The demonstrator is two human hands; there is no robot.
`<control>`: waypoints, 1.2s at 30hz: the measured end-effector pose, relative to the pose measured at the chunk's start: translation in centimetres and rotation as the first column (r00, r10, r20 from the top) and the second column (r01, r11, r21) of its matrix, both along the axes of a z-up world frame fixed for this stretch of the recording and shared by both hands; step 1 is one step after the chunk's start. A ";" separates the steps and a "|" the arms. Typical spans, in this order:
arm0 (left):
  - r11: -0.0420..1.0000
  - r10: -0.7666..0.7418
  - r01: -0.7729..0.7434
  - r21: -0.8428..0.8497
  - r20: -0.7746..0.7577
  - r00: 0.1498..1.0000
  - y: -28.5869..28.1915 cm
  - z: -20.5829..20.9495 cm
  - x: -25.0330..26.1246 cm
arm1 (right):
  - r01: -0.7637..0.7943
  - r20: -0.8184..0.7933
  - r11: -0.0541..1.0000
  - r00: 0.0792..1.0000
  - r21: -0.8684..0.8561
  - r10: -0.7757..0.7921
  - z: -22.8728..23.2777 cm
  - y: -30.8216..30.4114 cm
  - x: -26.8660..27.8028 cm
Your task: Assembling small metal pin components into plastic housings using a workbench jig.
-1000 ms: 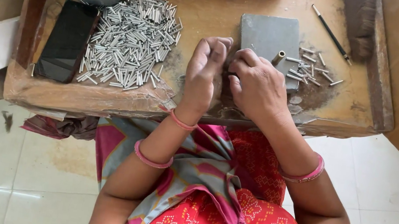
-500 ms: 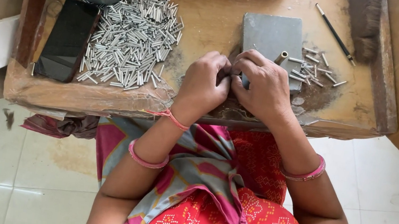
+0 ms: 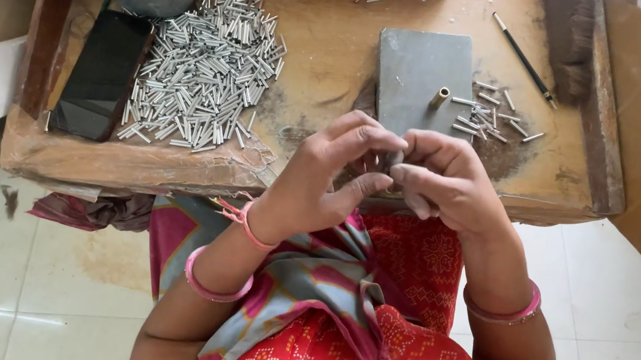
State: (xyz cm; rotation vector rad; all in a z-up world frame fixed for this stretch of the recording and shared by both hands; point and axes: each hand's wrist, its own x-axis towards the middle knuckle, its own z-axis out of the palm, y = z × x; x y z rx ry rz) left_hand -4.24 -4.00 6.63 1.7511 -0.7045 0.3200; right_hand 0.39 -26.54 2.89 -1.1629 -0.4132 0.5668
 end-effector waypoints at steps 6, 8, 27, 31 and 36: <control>0.994 0.086 -0.079 -0.081 0.089 0.992 -1.0 -1.2 -1.0 | -0.085 -0.116 0.996 0.989 0.033 0.089 0.8 -0.1 -1.5; 0.986 0.140 -0.131 -0.105 0.085 0.987 -1.1 -1.2 -1.0 | -0.128 -0.085 0.992 0.988 0.010 0.129 -0.5 -0.3 -2.2; 0.941 -0.029 -0.109 -0.321 -0.397 0.917 -0.9 -5.6 -1.4 | 0.707 0.967 0.706 0.199 -0.028 -0.161 -0.1 2.9 -5.6; 0.814 0.512 -0.509 0.280 0.068 0.856 3.3 -5.5 1.2 | 0.709 0.950 0.702 0.258 -0.063 -0.176 -1.3 2.4 -4.7; 0.273 0.786 -0.788 0.551 0.344 0.513 6.3 -5.9 1.7 | 0.646 0.852 0.758 0.441 -0.085 -0.281 -3.0 1.5 -3.7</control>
